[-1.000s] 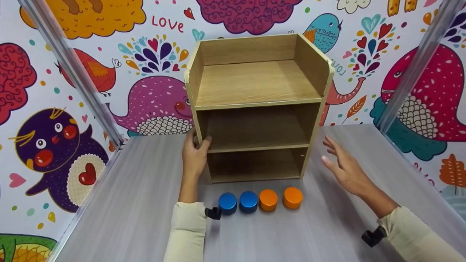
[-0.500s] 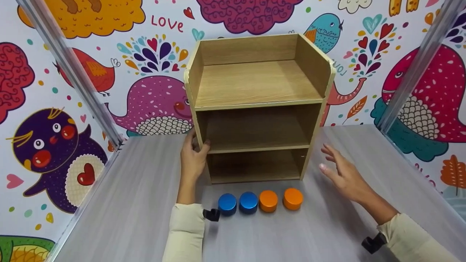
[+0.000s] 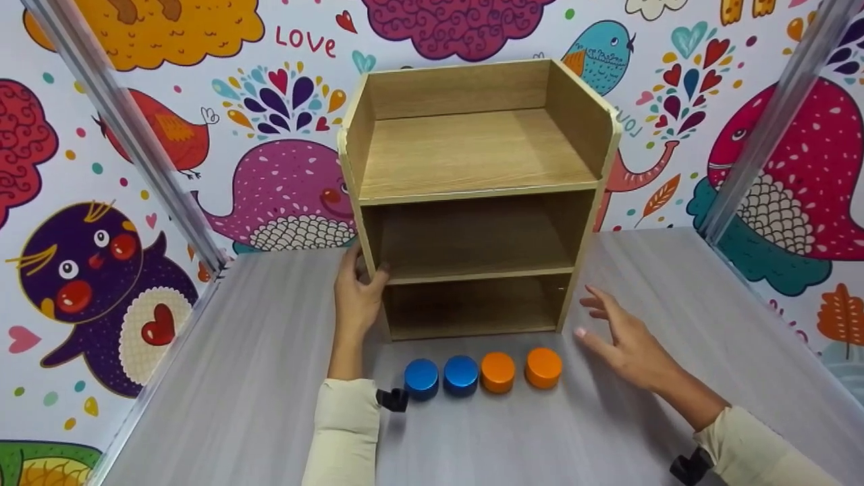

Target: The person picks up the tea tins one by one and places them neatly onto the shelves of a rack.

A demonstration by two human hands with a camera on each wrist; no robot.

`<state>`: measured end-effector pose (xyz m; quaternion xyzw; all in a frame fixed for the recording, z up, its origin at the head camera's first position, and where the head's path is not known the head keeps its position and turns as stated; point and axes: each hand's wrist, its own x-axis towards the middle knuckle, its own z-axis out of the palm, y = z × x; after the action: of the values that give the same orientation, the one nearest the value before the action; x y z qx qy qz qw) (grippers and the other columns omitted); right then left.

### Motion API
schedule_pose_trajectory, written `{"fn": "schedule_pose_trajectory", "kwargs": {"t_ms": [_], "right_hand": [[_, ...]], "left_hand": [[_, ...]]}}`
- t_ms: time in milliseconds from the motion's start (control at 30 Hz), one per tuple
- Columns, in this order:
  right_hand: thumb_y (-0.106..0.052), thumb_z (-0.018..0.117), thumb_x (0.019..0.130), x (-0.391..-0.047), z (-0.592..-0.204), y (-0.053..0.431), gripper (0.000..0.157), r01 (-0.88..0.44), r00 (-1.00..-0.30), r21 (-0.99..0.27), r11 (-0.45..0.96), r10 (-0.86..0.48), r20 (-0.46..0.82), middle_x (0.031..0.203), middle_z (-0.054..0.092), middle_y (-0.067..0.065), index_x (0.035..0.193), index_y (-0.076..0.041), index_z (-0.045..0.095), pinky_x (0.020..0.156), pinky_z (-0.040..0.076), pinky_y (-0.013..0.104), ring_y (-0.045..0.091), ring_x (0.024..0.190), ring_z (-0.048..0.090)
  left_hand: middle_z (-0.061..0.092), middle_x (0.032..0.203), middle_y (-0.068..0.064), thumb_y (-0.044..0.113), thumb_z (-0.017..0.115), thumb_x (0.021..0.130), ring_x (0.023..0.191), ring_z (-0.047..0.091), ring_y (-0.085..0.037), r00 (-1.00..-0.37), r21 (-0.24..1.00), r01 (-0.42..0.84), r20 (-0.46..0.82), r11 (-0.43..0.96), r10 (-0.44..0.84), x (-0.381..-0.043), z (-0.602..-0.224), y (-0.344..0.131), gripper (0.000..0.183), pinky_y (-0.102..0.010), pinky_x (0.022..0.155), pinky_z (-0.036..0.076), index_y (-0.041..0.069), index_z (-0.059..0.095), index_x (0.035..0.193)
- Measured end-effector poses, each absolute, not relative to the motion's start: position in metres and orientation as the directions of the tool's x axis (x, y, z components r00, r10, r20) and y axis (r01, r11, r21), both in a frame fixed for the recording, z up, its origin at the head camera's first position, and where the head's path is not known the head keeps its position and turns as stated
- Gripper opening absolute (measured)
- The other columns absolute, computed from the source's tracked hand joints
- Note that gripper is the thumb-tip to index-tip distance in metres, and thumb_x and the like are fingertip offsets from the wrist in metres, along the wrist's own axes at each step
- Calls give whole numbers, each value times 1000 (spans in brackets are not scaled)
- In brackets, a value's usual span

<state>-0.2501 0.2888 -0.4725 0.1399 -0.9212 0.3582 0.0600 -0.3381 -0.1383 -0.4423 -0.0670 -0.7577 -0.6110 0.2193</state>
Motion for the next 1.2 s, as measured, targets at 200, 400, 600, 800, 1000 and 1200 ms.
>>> {"fn": "schedule_pose_trajectory", "kwargs": {"t_ms": [200,400,600,800,1000,1200], "right_hand": [[-50,65,96,-247,-481,281,85,-313,-950,-639,702,-236,205,150,52,16,162,-20,21,96,50,65,42,129,57],[-50,71,92,-244,-488,274,85,-327,-945,-616,717,-257,202,143,58,15,159,-18,27,93,54,58,38,122,62],[-57,72,88,-240,-493,267,90,-337,-941,-574,747,-293,170,138,62,12,156,-14,32,96,52,57,32,119,64],[-62,74,84,-237,-495,262,93,-343,-937,-548,763,-321,138,137,63,7,155,-14,36,99,51,56,28,118,64],[-64,74,83,-235,-498,258,92,-364,-929,-516,775,-343,140,135,65,6,152,-13,41,101,50,54,22,116,64],[-66,73,82,-237,-501,256,89,-407,-913,-476,780,-368,178,132,66,4,148,-14,45,99,52,51,19,113,66]], "left_hand": [[55,142,-13,19,68,95,126,59,-31,-896,895,362,411,261,-166,-336,-441,-139,62,-52,98,52,16,46,152],[61,132,-15,20,67,95,117,62,-28,-900,895,355,405,269,-162,-335,-441,-139,63,-47,93,52,16,44,153],[59,135,-16,18,67,95,120,61,-29,-901,897,355,403,262,-158,-336,-441,-138,64,-46,93,52,15,43,154],[58,136,-16,18,67,94,120,61,-30,-898,894,363,411,263,-158,-337,-442,-136,65,-48,94,53,15,43,154],[57,137,-16,16,67,94,122,61,-31,-901,898,360,405,254,-155,-338,-443,-135,64,-50,96,52,14,44,153],[56,139,-13,18,67,94,125,60,-29,-902,898,360,404,254,-151,-339,-442,-138,63,-49,97,53,17,45,153]]}}
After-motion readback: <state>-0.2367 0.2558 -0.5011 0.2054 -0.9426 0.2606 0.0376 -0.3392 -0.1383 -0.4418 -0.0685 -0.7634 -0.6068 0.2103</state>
